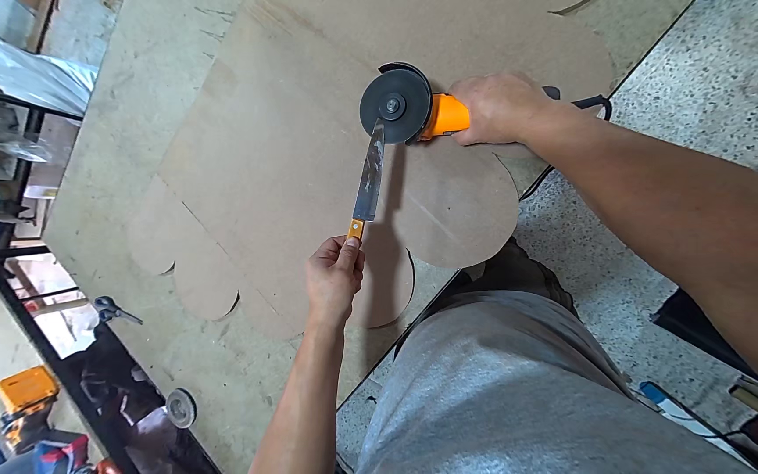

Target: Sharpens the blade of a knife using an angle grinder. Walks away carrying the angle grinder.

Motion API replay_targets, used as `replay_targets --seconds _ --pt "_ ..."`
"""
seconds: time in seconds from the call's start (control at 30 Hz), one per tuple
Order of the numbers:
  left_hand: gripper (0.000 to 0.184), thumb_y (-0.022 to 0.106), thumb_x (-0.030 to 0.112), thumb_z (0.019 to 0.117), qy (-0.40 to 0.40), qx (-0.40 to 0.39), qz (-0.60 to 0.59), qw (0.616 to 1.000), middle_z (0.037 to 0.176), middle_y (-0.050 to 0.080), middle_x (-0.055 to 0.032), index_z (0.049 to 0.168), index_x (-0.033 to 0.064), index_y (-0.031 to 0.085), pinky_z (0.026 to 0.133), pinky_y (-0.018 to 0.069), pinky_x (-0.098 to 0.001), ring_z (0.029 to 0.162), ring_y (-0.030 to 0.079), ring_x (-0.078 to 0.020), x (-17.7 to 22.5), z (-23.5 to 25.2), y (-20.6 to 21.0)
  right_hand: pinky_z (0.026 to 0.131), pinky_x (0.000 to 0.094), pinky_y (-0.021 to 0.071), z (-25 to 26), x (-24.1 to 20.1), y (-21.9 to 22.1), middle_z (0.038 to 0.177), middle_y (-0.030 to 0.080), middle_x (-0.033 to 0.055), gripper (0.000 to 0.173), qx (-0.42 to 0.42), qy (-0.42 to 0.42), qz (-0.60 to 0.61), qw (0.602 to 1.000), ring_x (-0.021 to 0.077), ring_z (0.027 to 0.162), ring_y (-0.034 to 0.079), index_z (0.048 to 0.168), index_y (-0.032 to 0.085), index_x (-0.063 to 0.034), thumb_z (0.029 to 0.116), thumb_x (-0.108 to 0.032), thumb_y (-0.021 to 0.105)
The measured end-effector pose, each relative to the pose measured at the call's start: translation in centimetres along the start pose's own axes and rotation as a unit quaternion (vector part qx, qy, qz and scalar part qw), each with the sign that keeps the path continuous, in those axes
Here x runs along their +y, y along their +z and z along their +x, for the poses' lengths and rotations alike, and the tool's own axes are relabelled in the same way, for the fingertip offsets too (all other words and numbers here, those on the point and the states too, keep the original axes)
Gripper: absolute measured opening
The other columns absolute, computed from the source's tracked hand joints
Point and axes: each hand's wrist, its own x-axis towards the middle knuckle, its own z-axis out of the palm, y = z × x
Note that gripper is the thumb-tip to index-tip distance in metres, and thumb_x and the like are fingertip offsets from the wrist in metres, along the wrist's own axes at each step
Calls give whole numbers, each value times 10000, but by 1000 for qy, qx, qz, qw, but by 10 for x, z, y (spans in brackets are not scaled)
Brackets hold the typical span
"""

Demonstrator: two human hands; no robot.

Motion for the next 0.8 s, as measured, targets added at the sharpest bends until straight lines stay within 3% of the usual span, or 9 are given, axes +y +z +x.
replay_targets --seconds 0.1,0.8 --pt "216 517 262 1095 -13 -14 16 1000 675 556 -54 1104 94 653 347 254 -186 392 309 -61 3 -8 -4 817 625 531 1 1 1 1157 685 143 558 -1 -2 -1 1000 375 1040 688 1255 593 -115 860 -467 771" --pt "221 507 227 1096 -52 -23 -5 998 672 544 -58 1079 64 655 358 265 -178 404 320 -53 13 -16 -13 807 625 530 0 1 1 1136 682 144 525 1 -6 8 1000 377 1026 685 1231 595 -112 863 -443 769"
